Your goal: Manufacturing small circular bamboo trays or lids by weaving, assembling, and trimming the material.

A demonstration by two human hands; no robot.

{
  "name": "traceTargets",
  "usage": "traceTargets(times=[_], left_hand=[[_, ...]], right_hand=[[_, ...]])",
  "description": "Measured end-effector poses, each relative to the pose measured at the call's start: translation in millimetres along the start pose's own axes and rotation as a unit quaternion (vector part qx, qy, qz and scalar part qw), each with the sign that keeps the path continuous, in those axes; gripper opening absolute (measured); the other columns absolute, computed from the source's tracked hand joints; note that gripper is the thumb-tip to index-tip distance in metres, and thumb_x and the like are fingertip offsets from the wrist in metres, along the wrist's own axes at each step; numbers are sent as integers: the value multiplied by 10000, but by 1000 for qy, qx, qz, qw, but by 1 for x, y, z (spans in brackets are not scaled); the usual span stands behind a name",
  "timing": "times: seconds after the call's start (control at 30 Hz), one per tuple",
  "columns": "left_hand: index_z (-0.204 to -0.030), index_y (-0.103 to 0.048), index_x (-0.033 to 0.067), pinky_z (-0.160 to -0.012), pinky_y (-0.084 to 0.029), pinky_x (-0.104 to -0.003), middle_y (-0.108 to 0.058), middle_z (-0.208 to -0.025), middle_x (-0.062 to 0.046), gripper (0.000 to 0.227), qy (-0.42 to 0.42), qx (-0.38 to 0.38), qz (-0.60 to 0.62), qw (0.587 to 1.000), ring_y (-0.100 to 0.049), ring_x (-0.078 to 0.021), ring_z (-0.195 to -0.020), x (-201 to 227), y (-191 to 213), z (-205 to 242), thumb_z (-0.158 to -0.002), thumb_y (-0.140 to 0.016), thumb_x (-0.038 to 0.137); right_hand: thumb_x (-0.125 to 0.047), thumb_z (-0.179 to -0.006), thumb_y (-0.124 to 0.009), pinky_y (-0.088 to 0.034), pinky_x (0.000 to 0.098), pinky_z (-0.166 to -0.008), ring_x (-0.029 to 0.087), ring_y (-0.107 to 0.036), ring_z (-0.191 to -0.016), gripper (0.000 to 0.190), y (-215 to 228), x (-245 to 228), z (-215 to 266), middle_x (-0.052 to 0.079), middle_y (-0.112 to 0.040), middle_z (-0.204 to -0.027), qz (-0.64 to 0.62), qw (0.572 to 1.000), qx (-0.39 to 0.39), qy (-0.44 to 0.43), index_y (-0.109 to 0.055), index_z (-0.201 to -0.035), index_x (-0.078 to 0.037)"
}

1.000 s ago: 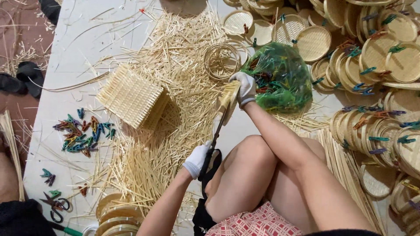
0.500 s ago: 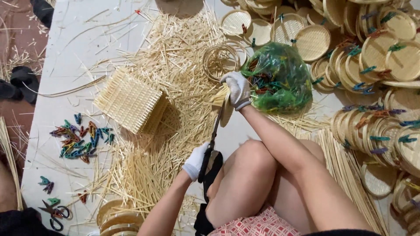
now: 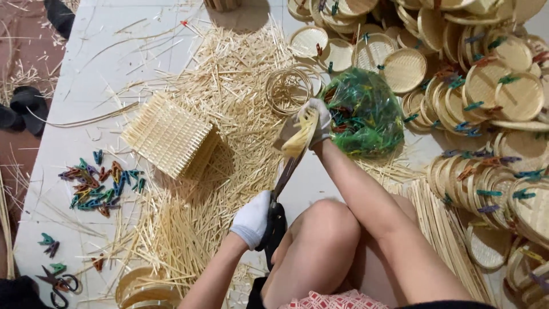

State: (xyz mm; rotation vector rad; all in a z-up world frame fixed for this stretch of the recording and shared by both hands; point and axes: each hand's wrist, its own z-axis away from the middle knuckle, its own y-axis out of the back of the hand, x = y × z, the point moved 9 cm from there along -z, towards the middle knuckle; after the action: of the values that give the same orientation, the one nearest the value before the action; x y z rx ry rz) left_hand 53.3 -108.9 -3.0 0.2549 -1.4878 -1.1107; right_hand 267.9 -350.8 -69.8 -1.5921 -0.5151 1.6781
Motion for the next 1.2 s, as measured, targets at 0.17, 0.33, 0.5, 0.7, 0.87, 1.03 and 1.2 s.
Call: traceTargets(times=[0.17, 0.33, 0.5, 0.7, 0.87, 1.03, 1.2], left_hand=[[-1145, -484, 48, -729, -494, -561, -644, -999, -288, 243, -86, 108, 26, 990, -628, -511, -901, 32, 18, -12, -963, -536, 201], [-1059, -500, 55, -777, -519, -508, -676, -926, -210, 253, 53, -46, 57, 996, -655, -440, -887, 0, -16, -10, -906, -605, 227], [-1039, -534, 70, -768, -529, -459, -697, -908, -181, 190, 60, -51, 127, 989, -673, -393, -852, -20, -33, -14, -946, -578, 230], [-1043, -530, 55, -751, -513, -476, -684, -910, -219, 247, 9, -10, 126, 992, -638, -436, -868, -20, -31, -25, -910, -651, 224], [-1022, -517, 49, -725, -507, -485, -674, -841, -240, 226, 53, -13, 109, 993, -626, -458, -840, -22, -24, -9, -933, -632, 222], [-962, -527, 57, -716, -518, -479, -688, -855, -217, 140, 21, 5, 97, 995, -656, -441, -810, -10, -8, -10, -916, -574, 181], [-1031, -508, 53, -754, -507, -524, -673, -908, -248, 191, 30, -24, 7, 999, -641, -473, -891, -4, -14, -10, -937, -554, 213]], right_hand=[[-253, -868, -638, -570, 423, -628, 247, -626, -597, 250, 6, 10, 8, 92, -596, -647, -9, 999, 50, -12, -605, -739, -41], [-234, -911, -656, -533, 350, -622, 186, -618, -642, 247, 18, -13, 0, 71, -617, -715, 84, 990, 47, 98, -615, -757, -45], [-254, -931, -628, -480, 322, -618, 174, -600, -645, 298, 1, -2, 18, 67, -620, -704, 148, 984, 34, 89, -626, -732, -33], [-270, -1005, -515, -433, 295, -700, 153, -543, -727, 365, -58, -31, 51, 48, -587, -747, 348, 904, -67, 240, -585, -744, -25], [-329, -1043, -526, -443, 315, -756, 185, -556, -803, 415, -89, -48, 65, 61, -564, -804, 447, 829, -102, 320, -593, -779, -16], [-432, -958, -542, -566, 326, -831, 162, -695, -926, 303, -51, -36, 28, -53, -666, -1074, 165, 980, 12, 108, -643, -1130, -204], [-429, -990, -589, -531, 343, -605, 210, -622, -614, 404, 20, 29, -20, 113, -650, -743, -9, 996, 23, -82, -633, -866, -47]])
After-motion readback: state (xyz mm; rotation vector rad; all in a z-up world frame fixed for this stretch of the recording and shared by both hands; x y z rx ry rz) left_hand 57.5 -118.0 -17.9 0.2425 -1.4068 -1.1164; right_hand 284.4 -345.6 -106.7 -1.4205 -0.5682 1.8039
